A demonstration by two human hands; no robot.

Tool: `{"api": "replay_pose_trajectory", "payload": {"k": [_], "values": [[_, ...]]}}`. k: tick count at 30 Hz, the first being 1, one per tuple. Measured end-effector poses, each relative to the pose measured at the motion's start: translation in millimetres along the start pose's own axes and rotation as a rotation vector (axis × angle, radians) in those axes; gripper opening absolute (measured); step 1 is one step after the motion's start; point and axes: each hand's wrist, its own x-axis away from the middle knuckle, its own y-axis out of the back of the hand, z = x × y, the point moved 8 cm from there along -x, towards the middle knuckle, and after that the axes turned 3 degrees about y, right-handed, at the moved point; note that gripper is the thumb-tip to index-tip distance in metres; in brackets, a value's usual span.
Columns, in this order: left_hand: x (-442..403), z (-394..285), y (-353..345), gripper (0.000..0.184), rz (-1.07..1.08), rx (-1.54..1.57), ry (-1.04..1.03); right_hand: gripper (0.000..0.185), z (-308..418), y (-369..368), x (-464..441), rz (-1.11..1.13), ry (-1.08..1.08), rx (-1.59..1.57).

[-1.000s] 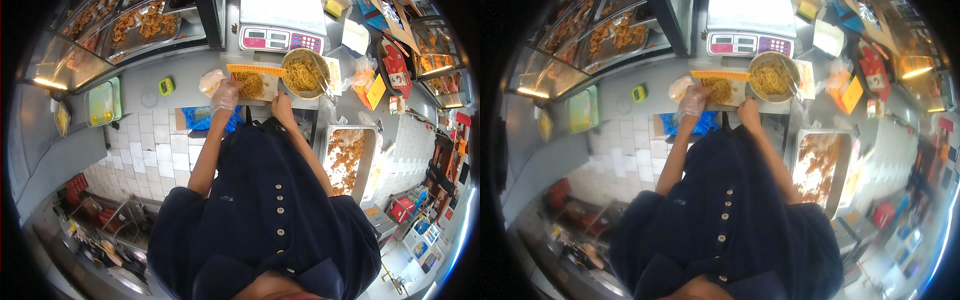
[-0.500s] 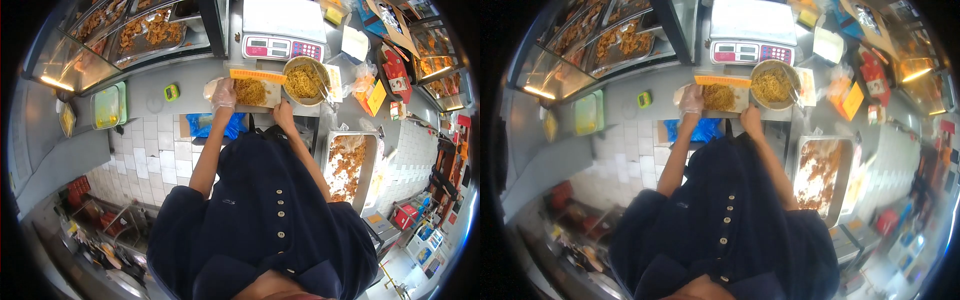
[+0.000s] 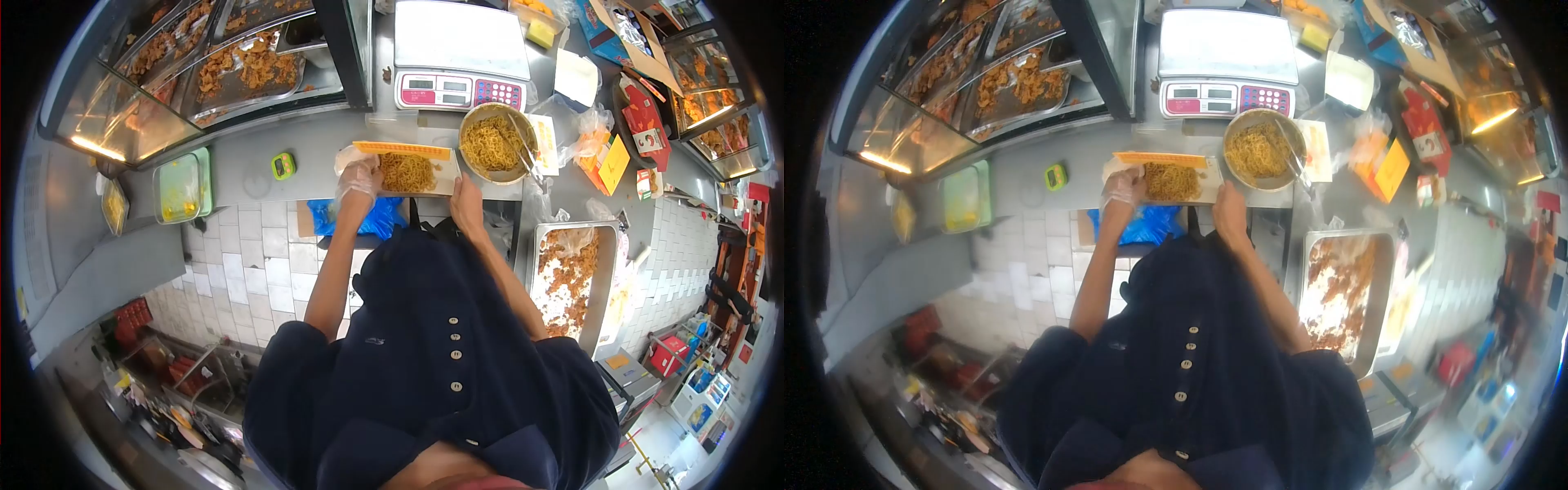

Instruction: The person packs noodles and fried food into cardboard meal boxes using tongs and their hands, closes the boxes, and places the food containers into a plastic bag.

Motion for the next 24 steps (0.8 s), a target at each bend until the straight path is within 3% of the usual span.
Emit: {"api": "replay_pose_trajectory", "payload": {"k": [3, 5, 8, 11, 15, 19, 24], "values": [[-5, -8, 15, 0.026, 0.013, -0.010, -0.003, 0.032, 9, 22, -7, 0.020, -0.021, -0.053], [-17, -34, 41, 0.026, -0.013, 0.043, 0.002, 0.033, 21, 50, -23, -0.090, 0.122, -0.098], [-55, -83, 73, 0.028, 0.025, 0.256, -0.045, 0.035, 31, 93, -85, -0.028, 0.171, -0.031], [-94, -140, 102, 0.033, -0.077, 0.353, -0.129, 0.035, 61, 141, -151, -0.070, 0.188, -0.059], [-120, -168, 127, 0.046, -0.175, 0.437, -0.069, 0.034, 71, 168, -237, -0.098, 0.194, -0.011], [-101, -154, 133, 0.042, -0.317, 0.401, -0.177, 0.033, 62, 162, -299, -0.077, 0.096, -0.075], [-58, -62, 81, 0.035, -0.248, 0.502, -0.156, 0.040, 22, 133, -340, -0.024, 0.077, -0.139]]}}
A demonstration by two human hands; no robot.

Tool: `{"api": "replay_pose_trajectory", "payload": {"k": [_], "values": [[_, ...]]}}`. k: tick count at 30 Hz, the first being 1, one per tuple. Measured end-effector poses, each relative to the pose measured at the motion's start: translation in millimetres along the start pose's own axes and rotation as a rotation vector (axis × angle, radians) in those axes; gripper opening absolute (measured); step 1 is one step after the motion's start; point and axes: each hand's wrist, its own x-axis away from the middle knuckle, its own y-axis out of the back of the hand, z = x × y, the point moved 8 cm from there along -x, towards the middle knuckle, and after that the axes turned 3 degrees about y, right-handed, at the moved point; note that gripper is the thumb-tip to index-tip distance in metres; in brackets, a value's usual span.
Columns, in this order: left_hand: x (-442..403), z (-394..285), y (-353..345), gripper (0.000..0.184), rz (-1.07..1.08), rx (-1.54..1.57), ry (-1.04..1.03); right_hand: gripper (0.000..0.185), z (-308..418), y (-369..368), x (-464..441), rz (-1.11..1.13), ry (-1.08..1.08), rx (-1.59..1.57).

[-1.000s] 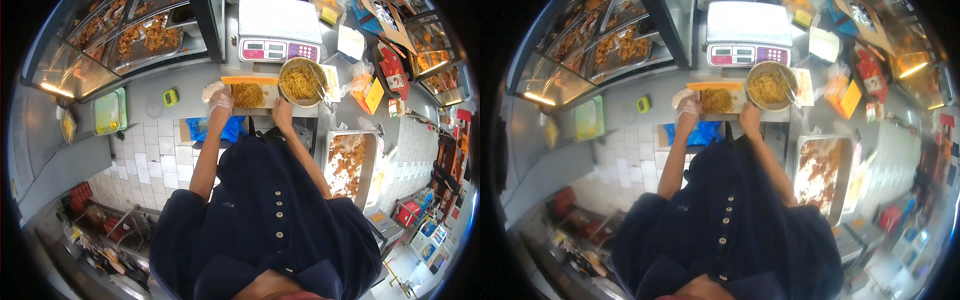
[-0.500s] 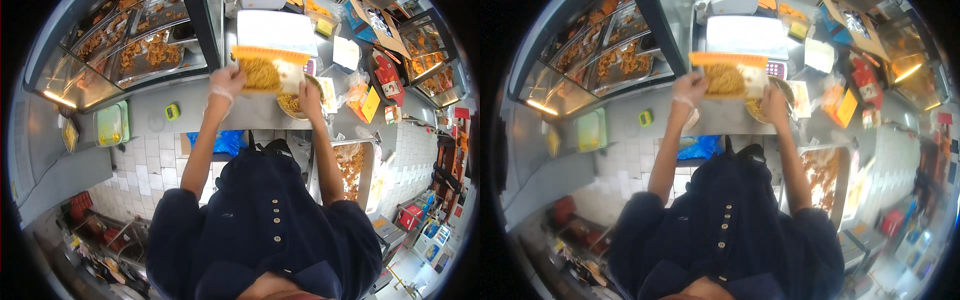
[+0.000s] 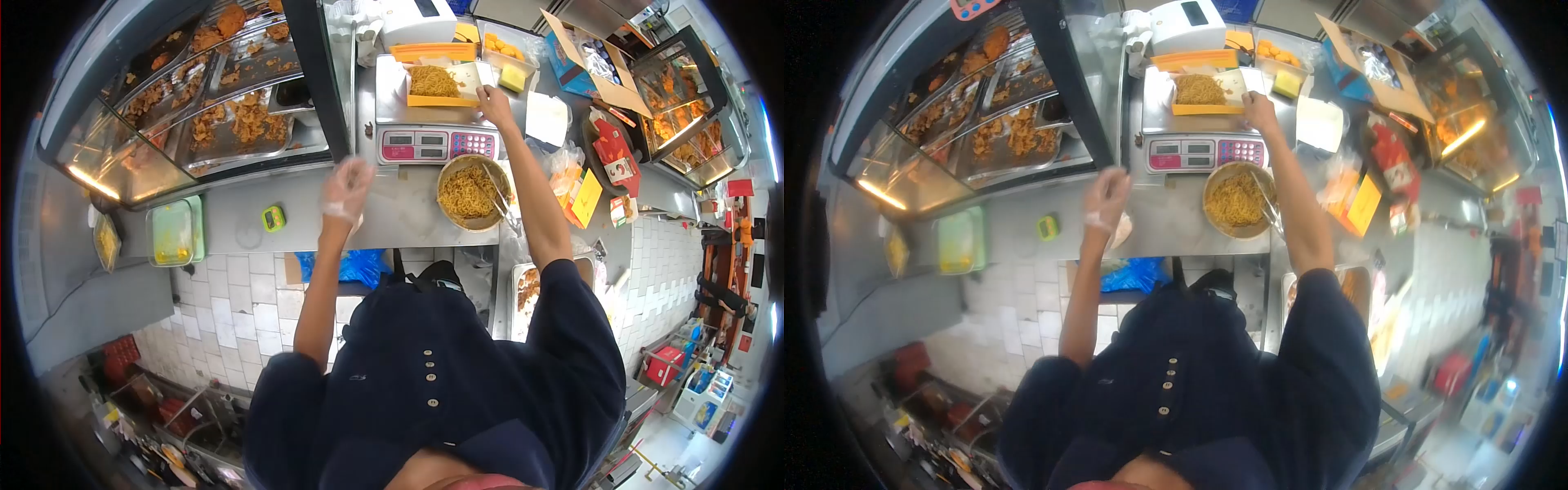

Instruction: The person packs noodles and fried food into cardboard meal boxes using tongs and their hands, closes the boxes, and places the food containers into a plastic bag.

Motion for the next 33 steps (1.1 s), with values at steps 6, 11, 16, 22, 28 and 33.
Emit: {"api": "replay_pose_trajectory", "payload": {"k": [6, 11, 16, 22, 28, 33], "values": [[123, 102, 42, 0.025, 0.010, -0.245, 0.177, 0.043, -70, 38, 30, -0.057, 0.104, 0.306], [198, 188, 55, 0.020, 0.027, -0.141, 0.469, 0.053, -110, 47, 92, 0.118, -0.014, 0.443], [192, 203, 50, 0.021, 0.075, -0.163, 0.589, 0.059, -123, 34, 97, 0.103, -0.035, 0.283], [167, 183, 61, 0.021, 0.005, -0.220, 0.489, 0.059, -129, 28, 93, 0.067, -0.131, 0.282], [135, 176, 79, 0.023, -0.090, -0.117, 0.382, 0.062, -123, 31, 86, 0.079, -0.095, 0.310], [51, 113, 159, 0.020, -0.587, -0.504, 0.009, 0.059, -150, 28, 69, 0.068, -0.025, 0.366]]}}
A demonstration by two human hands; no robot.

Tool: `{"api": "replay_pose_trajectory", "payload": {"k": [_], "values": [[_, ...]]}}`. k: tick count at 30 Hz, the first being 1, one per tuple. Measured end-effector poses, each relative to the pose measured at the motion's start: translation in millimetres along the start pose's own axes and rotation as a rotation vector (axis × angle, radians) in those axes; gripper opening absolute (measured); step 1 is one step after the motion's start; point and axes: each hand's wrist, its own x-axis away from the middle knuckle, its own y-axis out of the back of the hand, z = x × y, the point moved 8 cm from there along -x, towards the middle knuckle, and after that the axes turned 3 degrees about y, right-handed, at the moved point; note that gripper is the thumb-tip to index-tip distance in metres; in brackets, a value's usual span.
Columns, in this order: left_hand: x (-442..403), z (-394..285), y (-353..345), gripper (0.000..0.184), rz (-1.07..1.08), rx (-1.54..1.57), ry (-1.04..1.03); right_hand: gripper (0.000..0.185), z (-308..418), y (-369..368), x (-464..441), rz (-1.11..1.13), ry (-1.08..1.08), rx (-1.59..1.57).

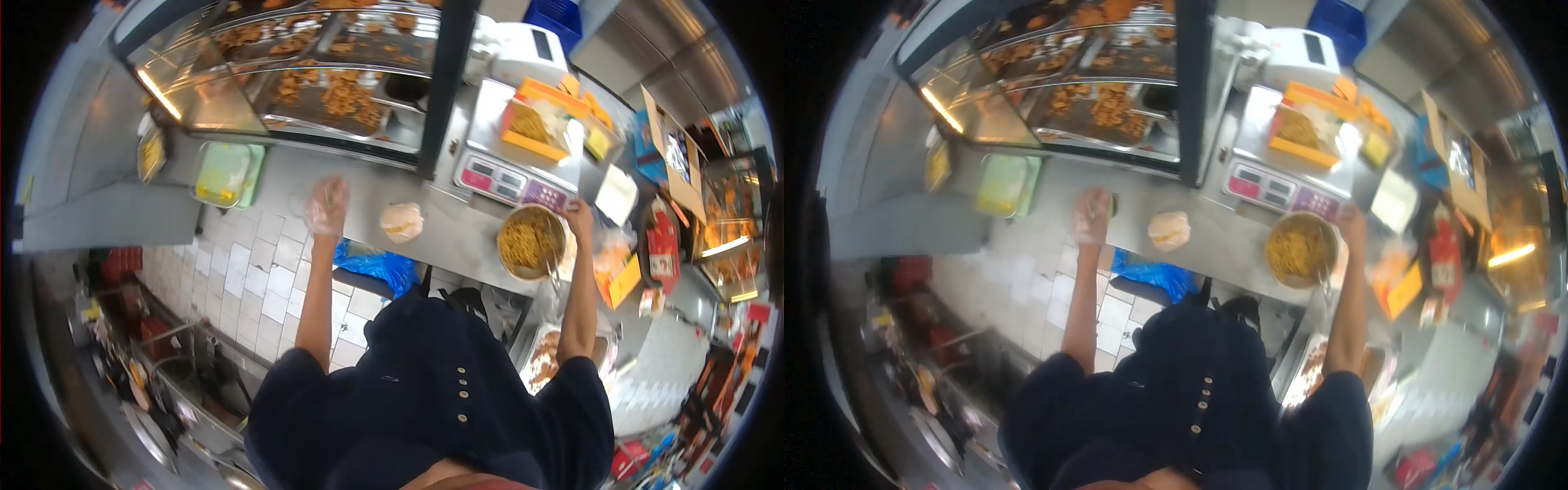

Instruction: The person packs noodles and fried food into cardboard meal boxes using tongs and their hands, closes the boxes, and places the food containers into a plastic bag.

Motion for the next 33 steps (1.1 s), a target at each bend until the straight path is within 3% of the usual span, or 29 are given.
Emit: {"api": "replay_pose_trajectory", "payload": {"k": [1, 4, 6, 8, 9, 12, 14, 15, 18, 24, 33], "values": [[-23, -8, 12, 0.018, -0.204, -0.139, -0.127, 0.058, -3, -2, -3, 0.030, 0.011, -0.022], [-134, -64, 74, 0.022, -0.318, 0.062, -0.259, 0.055, 5, 1, -1, 0.039, 0.000, 0.012], [-198, -74, 86, 0.020, -0.417, -0.143, -0.476, 0.054, 11, 1, 2, 0.036, 0.014, 0.058], [-256, -94, 92, 0.027, -0.278, -0.209, -0.428, 0.055, 14, 3, 6, 0.028, -0.033, 0.101], [-311, -45, 51, 0.030, -0.087, -0.389, -0.409, 0.055, -2, -4, 0, 0.013, -0.001, 0.126], [-390, -18, 20, 0.038, 0.358, -0.565, 0.086, 0.055, 3, -4, 6, -0.002, -0.042, 0.153], [-489, 122, -32, 0.039, 0.277, -0.605, 0.113, 0.054, 30, 6, 18, -0.002, -0.085, 0.179], [-493, 105, -25, 0.038, 0.210, -0.793, 0.021, 0.053, 29, 6, 18, 0.002, -0.089, 0.132], [-498, 106, -40, 0.038, 0.281, -0.872, -0.032, 0.052, 20, 5, 21, -0.024, -0.086, 0.079], [-496, 111, -58, 0.039, 0.338, -0.898, -0.078, 0.051, 38, 12, 18, 0.073, -0.199, 0.148], [-455, 88, -53, 0.040, 0.386, -0.870, -0.346, 0.058, 39, 15, 37, 0.030, -0.091, -0.036]]}}
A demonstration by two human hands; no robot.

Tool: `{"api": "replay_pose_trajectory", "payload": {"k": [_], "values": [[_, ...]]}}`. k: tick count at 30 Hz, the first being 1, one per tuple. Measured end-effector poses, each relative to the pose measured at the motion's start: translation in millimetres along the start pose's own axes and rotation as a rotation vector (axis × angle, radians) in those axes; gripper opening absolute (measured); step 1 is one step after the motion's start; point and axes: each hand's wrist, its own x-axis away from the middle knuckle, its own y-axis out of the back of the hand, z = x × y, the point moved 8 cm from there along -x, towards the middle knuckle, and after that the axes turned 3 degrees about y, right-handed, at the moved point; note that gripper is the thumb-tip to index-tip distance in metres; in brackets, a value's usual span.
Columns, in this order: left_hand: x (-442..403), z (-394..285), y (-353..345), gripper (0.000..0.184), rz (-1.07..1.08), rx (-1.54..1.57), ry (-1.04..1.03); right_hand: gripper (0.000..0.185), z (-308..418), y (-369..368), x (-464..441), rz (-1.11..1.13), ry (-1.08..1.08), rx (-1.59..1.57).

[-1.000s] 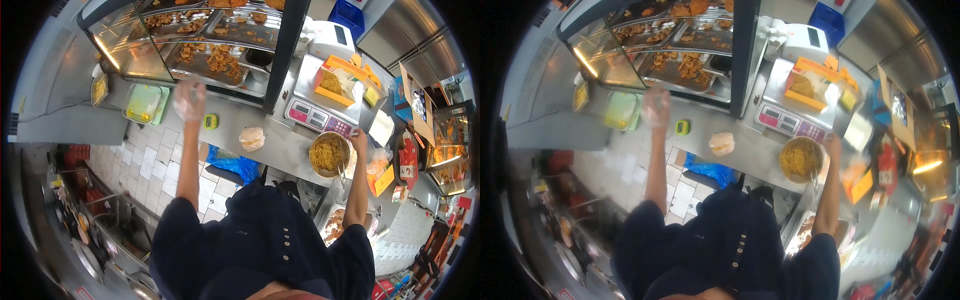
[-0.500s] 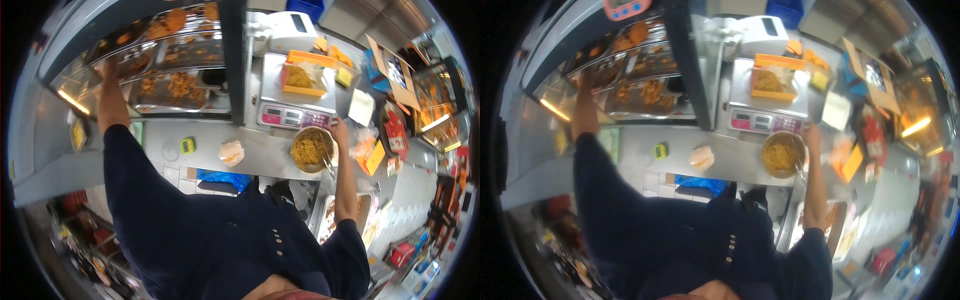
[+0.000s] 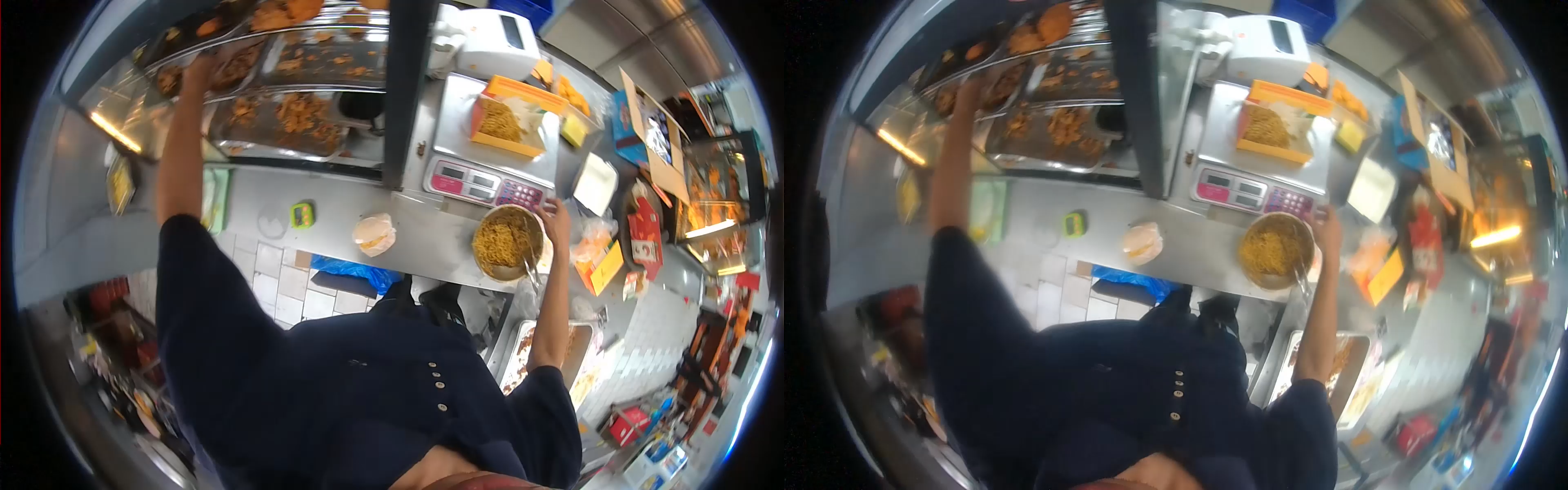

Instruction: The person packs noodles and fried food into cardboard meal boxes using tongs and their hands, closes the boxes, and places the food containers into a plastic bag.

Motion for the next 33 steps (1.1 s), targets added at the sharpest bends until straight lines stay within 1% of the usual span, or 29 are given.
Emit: {"api": "replay_pose_trajectory", "payload": {"k": [1, 2, 3, 4, 5, 6, 7, 9, 11, 13, 14, 15, 17, 19, 20, 21, 23, 24, 25, 27, 28, 29, 30, 31, 33], "values": [[2, -11, -3, 0.040, -0.010, 0.001, -0.093, 0.057, 0, 1, 1, -0.024, 0.022, -0.024], [-4, -22, -9, 0.044, -0.014, 0.066, -0.204, 0.051, 4, 5, 5, -0.043, 0.043, -0.002], [2, -38, 9, 0.047, -0.026, 0.096, -0.252, 0.051, 4, 6, 8, -0.041, 0.070, -0.011], [8, -54, 27, 0.049, -0.037, 0.126, -0.300, 0.048, 2, 7, 10, -0.060, 0.104, -0.087], [21, -60, 61, 0.055, 0.056, 0.195, 0.018, 0.045, 1, 10, 13, -0.083, 0.132, -0.163], [36, -51, 78, 0.063, 0.151, 0.269, 0.332, 0.045, 5, 16, 19, -0.094, 0.143, -0.170], [36, -46, 81, 0.063, 0.134, 0.271, 0.335, 0.042, 7, 24, 26, -0.110, 0.118, -0.179], [27, -39, 61, 0.043, 0.097, 0.447, 0.272, 0.039, 9, 40, 40, -0.136, 0.100, -0.193], [10, -27, 57, 0.040, 0.082, 0.238, 0.179, 0.037, 1, 58, 51, -0.200, 0.077, -0.234], [14, -43, 48, 0.040, 0.279, -0.212, -0.144, 0.035, -2, 75, 64, -0.222, 0.063, -0.216], [16, -43, 48, 0.040, 0.276, -0.207, -0.141, 0.035, -2, 84, 70, -0.238, 0.080, -0.219], [21, -36, 61, 0.039, 0.175, 0.127, 0.022, 0.034, -4, 90, 76, -0.250, 0.096, -0.221], [40, -35, 78, 0.038, 0.067, 0.459, 0.189, 0.033, -23, 91, 80, -0.266, 0.100, -0.237], [61, -41, 108, 0.039, -0.166, 0.465, 0.247, 0.033, -40, 90, 84, -0.283, 0.099, -0.250], [51, -10, 66, 0.042, -0.206, 0.641, 0.468, 0.033, -46, 87, 87, -0.283, 0.103, -0.250], [62, -16, 82, 0.042, -0.211, 0.641, 0.472, 0.034, -51, 86, 89, -0.300, 0.098, -0.257], [116, -39, 138, 0.043, -0.322, 0.837, 0.545, 0.034, -54, 81, 93, -0.316, 0.096, -0.272], [134, -50, 152, 0.045, -0.426, 0.795, 0.474, 0.034, -54, 76, 96, -0.317, 0.082, -0.315], [135, -54, 150, 0.045, -0.431, 0.791, 0.476, 0.035, -52, 73, 98, -0.321, 0.068, -0.357], [145, -55, 147, 0.044, -0.622, 0.837, 0.515, 0.035, -43, 67, 104, -0.295, 0.039, -0.401], [143, -54, 144, 0.041, -0.631, 0.697, 0.601, 0.035, -41, 65, 104, -0.271, 0.008, -0.439], [135, -50, 125, 0.041, -0.638, 0.694, 0.600, 0.035, -37, 66, 105, -0.273, 0.011, -0.446], [129, -41, 104, 0.036, -0.781, 0.756, 0.583, 0.035, -35, 65, 106, -0.274, -0.004, -0.445], [132, -36, 109, 0.032, -0.923, 0.816, 0.559, 0.034, -36, 62, 107, -0.275, -0.021, -0.444], [137, -43, 119, 0.030, -0.978, 0.718, 0.537, 0.034, -36, 60, 108, -0.281, -0.027, -0.476]]}}
